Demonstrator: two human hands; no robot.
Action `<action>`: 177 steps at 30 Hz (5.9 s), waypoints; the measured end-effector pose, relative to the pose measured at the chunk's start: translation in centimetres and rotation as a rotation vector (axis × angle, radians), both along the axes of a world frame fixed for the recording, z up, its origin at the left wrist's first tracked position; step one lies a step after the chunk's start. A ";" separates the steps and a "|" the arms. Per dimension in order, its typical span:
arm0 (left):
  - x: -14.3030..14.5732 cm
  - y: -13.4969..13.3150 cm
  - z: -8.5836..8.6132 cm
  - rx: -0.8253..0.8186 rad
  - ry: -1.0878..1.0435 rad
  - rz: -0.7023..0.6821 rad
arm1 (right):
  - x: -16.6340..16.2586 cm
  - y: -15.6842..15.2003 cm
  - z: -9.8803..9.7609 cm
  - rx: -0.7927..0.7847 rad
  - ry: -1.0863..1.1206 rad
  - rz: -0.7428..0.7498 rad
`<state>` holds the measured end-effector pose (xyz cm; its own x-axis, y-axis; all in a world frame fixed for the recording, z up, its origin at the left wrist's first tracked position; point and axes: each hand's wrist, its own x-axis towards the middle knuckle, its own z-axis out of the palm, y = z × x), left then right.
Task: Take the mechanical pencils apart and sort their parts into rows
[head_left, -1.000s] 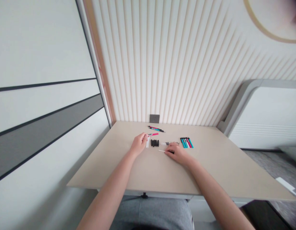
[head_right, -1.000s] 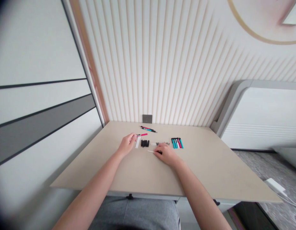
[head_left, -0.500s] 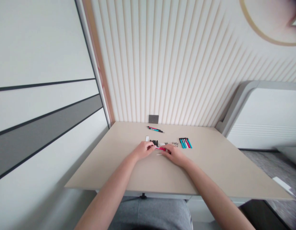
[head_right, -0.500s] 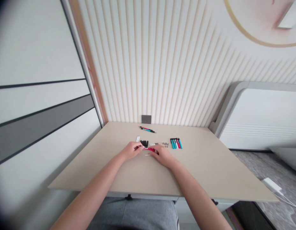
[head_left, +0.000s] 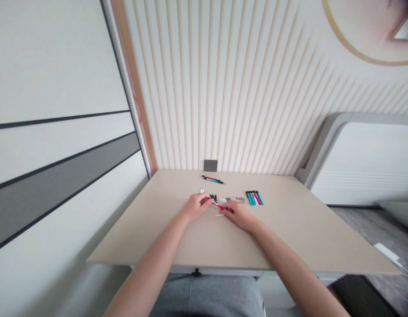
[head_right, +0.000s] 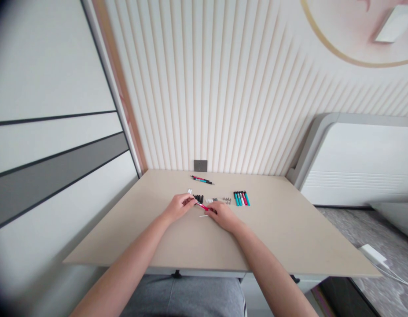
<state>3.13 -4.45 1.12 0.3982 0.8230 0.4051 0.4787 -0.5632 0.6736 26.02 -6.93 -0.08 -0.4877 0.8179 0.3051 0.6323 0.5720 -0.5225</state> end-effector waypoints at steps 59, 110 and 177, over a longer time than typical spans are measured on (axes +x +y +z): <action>-1.2 1.9 -1.0 0.238 -0.053 0.455 | -0.2 2.0 -1.0 0.238 -0.158 -0.252; -1.0 1.8 -0.9 0.215 -0.019 0.423 | -2.3 3.3 -0.3 0.219 -0.383 -0.287; 0.1 0.5 -0.6 0.233 0.132 -0.025 | 14.4 4.9 -3.0 -0.266 -0.215 -0.963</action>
